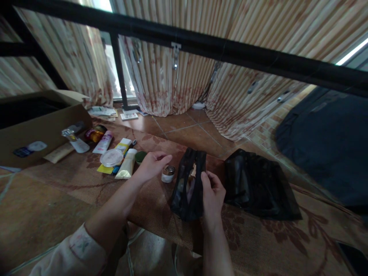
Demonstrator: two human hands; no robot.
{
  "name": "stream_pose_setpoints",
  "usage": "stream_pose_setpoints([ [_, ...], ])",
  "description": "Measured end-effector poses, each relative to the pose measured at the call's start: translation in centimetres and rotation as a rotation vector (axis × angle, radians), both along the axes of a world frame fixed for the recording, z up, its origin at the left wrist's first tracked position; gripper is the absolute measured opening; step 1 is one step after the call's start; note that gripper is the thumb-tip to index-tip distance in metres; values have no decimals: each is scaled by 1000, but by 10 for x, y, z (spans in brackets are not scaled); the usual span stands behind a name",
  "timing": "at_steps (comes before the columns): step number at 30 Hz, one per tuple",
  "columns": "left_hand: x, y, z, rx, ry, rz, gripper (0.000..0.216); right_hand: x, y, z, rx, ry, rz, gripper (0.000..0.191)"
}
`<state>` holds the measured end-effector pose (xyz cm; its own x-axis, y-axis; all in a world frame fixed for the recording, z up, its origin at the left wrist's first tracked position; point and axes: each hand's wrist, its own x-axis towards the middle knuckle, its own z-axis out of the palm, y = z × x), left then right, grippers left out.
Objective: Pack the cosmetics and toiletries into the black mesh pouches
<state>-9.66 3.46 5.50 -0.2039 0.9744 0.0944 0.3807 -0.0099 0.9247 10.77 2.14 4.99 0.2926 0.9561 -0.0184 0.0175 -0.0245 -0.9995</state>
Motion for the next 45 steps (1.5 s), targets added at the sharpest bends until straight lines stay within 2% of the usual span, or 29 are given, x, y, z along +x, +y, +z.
stream_pose_setpoints([
  [6, -11, -6, 13, -196, -332, -163, 27, 2, 1, -2, 19, -27, 3, 39],
  [8, -15, -11, 20, -271, -406, -233, 31, 2, 1, -2, 18, -40, 7, 38],
  [14, -16, -15, 27, -401, -418, -362, 42, 0, 0, 1, 18, -44, -2, 38],
  [22, -6, -9, 22, -513, -482, -383, 50, -1, 0, 0, 6, -14, -10, 39],
  [32, -9, -8, 17, -522, -574, -441, 41, -1, -1, 4, 12, -26, -11, 37],
  [45, 0, -10, 19, -498, -613, -352, 27, 0, -1, 1, -6, -35, -3, 39],
])
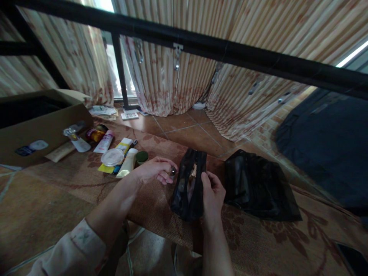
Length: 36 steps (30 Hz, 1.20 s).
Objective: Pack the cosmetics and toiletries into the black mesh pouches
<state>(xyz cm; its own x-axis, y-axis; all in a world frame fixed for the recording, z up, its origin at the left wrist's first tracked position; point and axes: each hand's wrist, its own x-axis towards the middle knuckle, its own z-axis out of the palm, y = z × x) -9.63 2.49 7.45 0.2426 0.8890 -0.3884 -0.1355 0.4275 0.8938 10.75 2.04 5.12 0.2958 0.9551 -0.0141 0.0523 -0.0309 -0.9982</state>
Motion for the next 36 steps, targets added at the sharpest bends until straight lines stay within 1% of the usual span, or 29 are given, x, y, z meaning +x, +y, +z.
stream_pose_setpoints([
  [4, 1, 1, 0, 6, 29, 14, 25, 0, 0, 1, 1, 14, 0, 39],
  [9, 1, 1, 1, 2, 40, 14, 23, 2, 1, -3, 5, -1, 1, 38],
  [16, -3, 5, -3, -61, -55, 0, 28, 2, 1, -7, 14, 29, 13, 39],
  [21, -4, 5, -2, -98, -127, 5, 34, 1, 1, -5, 7, 33, 0, 38],
  [25, -5, 3, 0, -86, -139, 16, 36, 1, 1, -4, 6, 21, -5, 40],
  [29, -4, 2, 0, -59, -143, -5, 36, 1, 1, -3, 10, 13, -5, 38],
  [36, -3, 2, -6, 26, -116, -19, 30, -1, 0, 0, 9, 21, -14, 39],
])
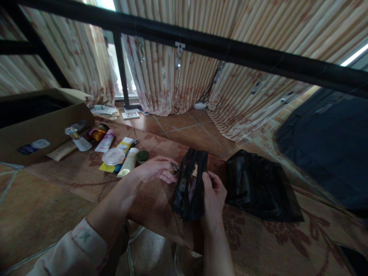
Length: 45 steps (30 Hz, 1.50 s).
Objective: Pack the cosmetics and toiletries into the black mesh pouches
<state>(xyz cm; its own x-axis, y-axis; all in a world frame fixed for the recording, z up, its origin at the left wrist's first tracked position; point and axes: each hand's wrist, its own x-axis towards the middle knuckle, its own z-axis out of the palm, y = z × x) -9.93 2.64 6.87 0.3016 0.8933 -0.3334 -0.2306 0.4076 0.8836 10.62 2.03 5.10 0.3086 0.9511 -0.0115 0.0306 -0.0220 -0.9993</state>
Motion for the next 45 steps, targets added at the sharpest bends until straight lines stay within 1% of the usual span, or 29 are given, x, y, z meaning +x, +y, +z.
stream_pose_setpoints([
  [6, 2, 0, 2, 38, 159, -32, 25, 2, 1, -4, 0, -1, 13, 38],
  [13, 9, 1, 1, 96, 310, -1, 14, 3, 2, -4, 9, -32, 12, 39],
  [16, 9, 1, 0, 113, 339, 7, 13, 2, 1, -2, 11, -40, 10, 40],
  [24, 7, 1, 1, 92, 344, 12, 14, 1, -1, 0, -3, -13, 11, 38],
  [29, 7, 1, 1, 75, 322, 20, 19, 1, 0, 1, -5, -15, 13, 39],
  [34, 8, 2, -1, 21, 239, 61, 19, 2, 1, -2, 17, -37, 19, 39],
  [39, 9, 4, -2, -43, 190, 129, 22, 3, 3, -5, 4, -37, 19, 40],
  [45, 10, 6, -4, -69, 111, 166, 25, 3, 2, -5, 17, -29, 22, 39],
])
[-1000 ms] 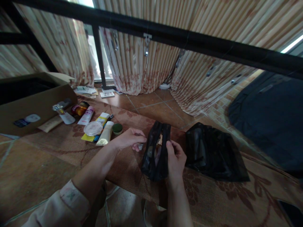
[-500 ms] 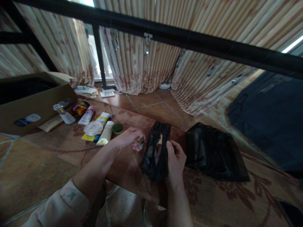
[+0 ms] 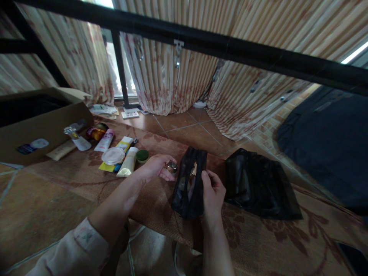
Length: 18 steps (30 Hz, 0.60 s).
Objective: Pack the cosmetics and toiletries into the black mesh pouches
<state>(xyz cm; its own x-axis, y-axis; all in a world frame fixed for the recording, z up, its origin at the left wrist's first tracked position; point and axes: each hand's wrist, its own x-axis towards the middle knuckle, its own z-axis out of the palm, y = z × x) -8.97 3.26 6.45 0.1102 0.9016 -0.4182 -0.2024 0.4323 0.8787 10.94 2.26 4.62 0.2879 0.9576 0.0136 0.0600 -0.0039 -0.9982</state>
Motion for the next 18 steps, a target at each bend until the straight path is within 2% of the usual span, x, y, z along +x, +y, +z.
stream_pose_setpoints([
  [6, 1, 2, -4, 3, -104, 17, 26, 0, 1, -2, 3, 2, -6, 39],
  [11, 2, 3, -8, 93, -187, 83, 25, 1, 1, -2, 12, -6, 2, 39],
  [18, 4, 3, -8, 138, -187, 73, 21, -1, -1, 3, 7, -11, -1, 37],
])
